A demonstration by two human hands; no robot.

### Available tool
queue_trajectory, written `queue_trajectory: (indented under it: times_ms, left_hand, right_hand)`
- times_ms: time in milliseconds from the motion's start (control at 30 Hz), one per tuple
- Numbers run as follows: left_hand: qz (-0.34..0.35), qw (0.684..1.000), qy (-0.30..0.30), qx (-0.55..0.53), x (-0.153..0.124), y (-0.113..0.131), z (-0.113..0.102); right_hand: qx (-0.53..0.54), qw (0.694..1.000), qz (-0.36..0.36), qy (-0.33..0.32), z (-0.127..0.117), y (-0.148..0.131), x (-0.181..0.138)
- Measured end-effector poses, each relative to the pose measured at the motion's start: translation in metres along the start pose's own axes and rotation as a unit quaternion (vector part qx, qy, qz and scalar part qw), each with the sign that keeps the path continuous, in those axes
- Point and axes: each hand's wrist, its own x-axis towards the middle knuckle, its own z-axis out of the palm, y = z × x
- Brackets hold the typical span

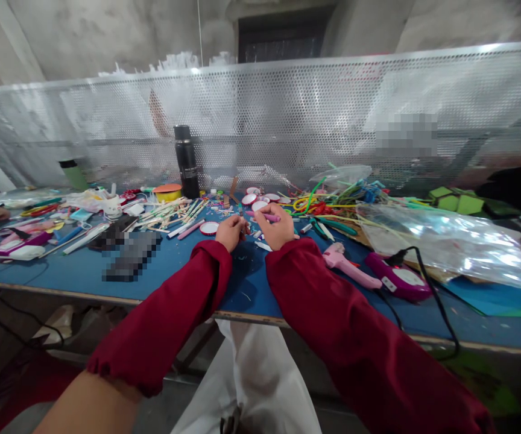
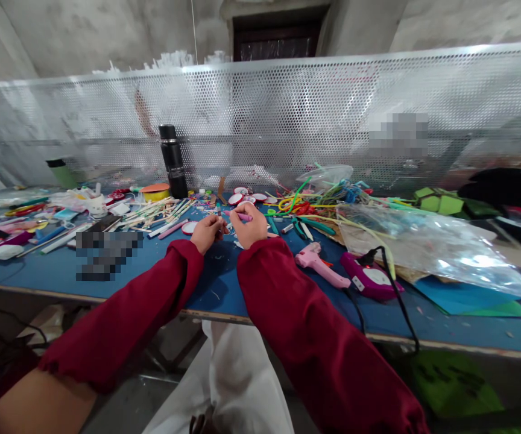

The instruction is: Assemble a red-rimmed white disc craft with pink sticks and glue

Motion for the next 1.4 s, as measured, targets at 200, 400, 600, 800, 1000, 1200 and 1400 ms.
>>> queue_trajectory:
  times_ms: [200,400,600,800,1000,1200,1400]
  left_hand:
    - [0.0,1.0,0.004,-0.002,0.0004,-0.0005,-0.0001]
    - [0.004,1.0,-0.003,-0.003,0.0006,-0.0011,-0.0002]
    - [-0.002,1.0,-0.005,-0.008,0.0011,-0.0016,0.0]
    - [-0.005,1.0,-0.002,-0.008,0.0012,-0.0017,0.0002]
    - [0.003,1.0,-0.002,-0.014,0.0012,-0.0021,0.0004]
    - [-0.012,1.0,-0.004,-0.018,0.0002,0.0004,0.0008]
    - [-0.017,1.0,0.002,-0.018,-0.0011,0.0031,0.0011]
  right_hand:
    - [-0.012,1.0,-0.008,-0.003,0.0002,0.0006,0.0004]
    - [-0.011,1.0,-0.004,-0.016,0.0,-0.0009,0.0001]
    - [-0.008,1.0,-0.002,-0.006,0.0004,0.0,0.0002]
    - [-0.005,1.0,-0.002,0.003,0.0005,0.0004,0.0003]
    - [-0.01,1.0,-0.002,-0.008,0.001,0.0022,-0.0002]
    - [0.007,1.0,0.004,-0.006,0.0007,0.0003,-0.0005]
    - [0.001,1.0,-0.003,0.005,0.0001,-0.0016,-0.0002]
